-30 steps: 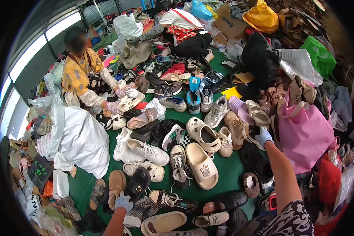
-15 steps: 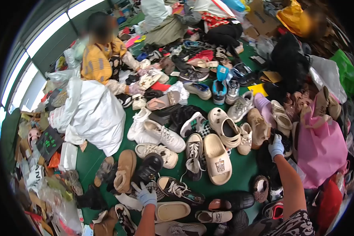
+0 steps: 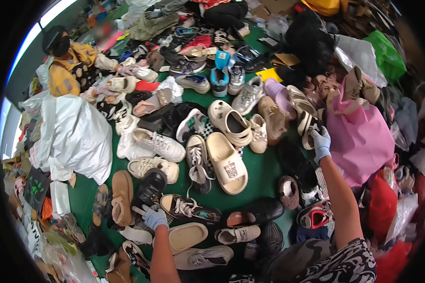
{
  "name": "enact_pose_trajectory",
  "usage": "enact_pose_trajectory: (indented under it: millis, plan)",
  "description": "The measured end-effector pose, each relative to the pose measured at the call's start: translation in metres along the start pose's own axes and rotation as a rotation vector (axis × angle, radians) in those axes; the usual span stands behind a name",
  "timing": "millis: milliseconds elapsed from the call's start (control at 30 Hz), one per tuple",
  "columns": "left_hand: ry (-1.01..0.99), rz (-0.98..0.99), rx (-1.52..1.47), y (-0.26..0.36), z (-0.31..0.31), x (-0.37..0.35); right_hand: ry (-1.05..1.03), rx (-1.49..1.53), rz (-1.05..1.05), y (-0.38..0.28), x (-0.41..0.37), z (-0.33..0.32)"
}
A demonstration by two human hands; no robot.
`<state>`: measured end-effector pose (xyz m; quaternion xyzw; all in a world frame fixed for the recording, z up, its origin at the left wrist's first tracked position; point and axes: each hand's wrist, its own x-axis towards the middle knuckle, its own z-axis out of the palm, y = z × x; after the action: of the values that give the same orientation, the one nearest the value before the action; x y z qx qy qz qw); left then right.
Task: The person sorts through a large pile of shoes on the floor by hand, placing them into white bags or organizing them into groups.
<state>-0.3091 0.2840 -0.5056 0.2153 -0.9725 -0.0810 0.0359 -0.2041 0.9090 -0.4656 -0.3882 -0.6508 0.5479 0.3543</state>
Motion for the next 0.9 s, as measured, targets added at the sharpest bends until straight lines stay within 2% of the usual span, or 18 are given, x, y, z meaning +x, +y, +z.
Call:
enact_pose_trajectory:
  millis: [33, 100, 167, 233, 267, 300, 367, 433, 467, 500, 567, 633, 733, 767, 833, 900]
  plan:
    - [-0.017, -0.031, 0.029, 0.005, -0.003, 0.000, -0.011, 0.128, -0.094, -0.013, -0.010, 0.001]
    - [-0.019, -0.025, 0.078, 0.005, -0.003, -0.001, -0.134, 0.018, -0.154, -0.041, -0.035, 0.000]
    - [-0.024, -0.016, 0.089, 0.000, -0.002, -0.002, -0.200, -0.412, -0.671, -0.057, -0.052, 0.004]
    - [0.031, 0.063, 0.056, -0.010, 0.007, 0.000, -0.410, -0.613, -0.819, -0.086, -0.086, 0.013]
    - [-0.015, 0.038, 0.067, -0.006, 0.000, -0.002, -0.537, -0.637, -0.968, -0.090, -0.096, 0.018]
    - [-0.019, 0.038, 0.070, -0.004, -0.005, -0.003, -0.663, -0.657, -1.116, -0.092, -0.105, 0.021]
    - [-0.075, 0.036, 0.024, -0.001, -0.015, -0.005, -0.941, -0.742, -1.240, -0.072, -0.128, 0.028]
    - [-0.126, -0.009, 0.023, 0.000, -0.022, -0.009, -1.340, -1.092, -1.277, -0.025, -0.159, 0.035]
    - [-0.090, 0.055, 0.003, -0.005, -0.017, -0.008, -1.308, -1.138, -1.134, -0.021, -0.160, 0.034]
    - [-0.052, 0.119, -0.010, -0.011, -0.014, -0.008, -1.274, -1.108, -1.106, -0.018, -0.157, 0.032]
    - [-0.036, 0.133, 0.037, -0.018, -0.006, -0.005, -1.333, -1.029, -1.028, -0.022, -0.153, 0.033]
    - [-0.042, 0.113, 0.067, -0.014, -0.010, -0.007, -1.359, -1.101, -0.913, -0.038, -0.161, 0.032]
    - [-0.027, 0.079, 0.083, -0.009, -0.010, -0.008, -1.193, -1.053, -0.677, -0.033, -0.181, 0.030]
    - [-0.032, 0.054, 0.085, -0.004, -0.013, -0.009, -1.196, -1.045, -0.688, -0.033, -0.182, 0.031]
    - [-0.019, 0.048, 0.067, -0.004, -0.012, -0.009, -1.165, -1.231, -0.633, -0.035, -0.182, 0.036]
    - [-0.010, 0.051, 0.056, -0.007, -0.010, -0.006, -1.148, -1.240, -0.651, -0.045, -0.183, 0.040]
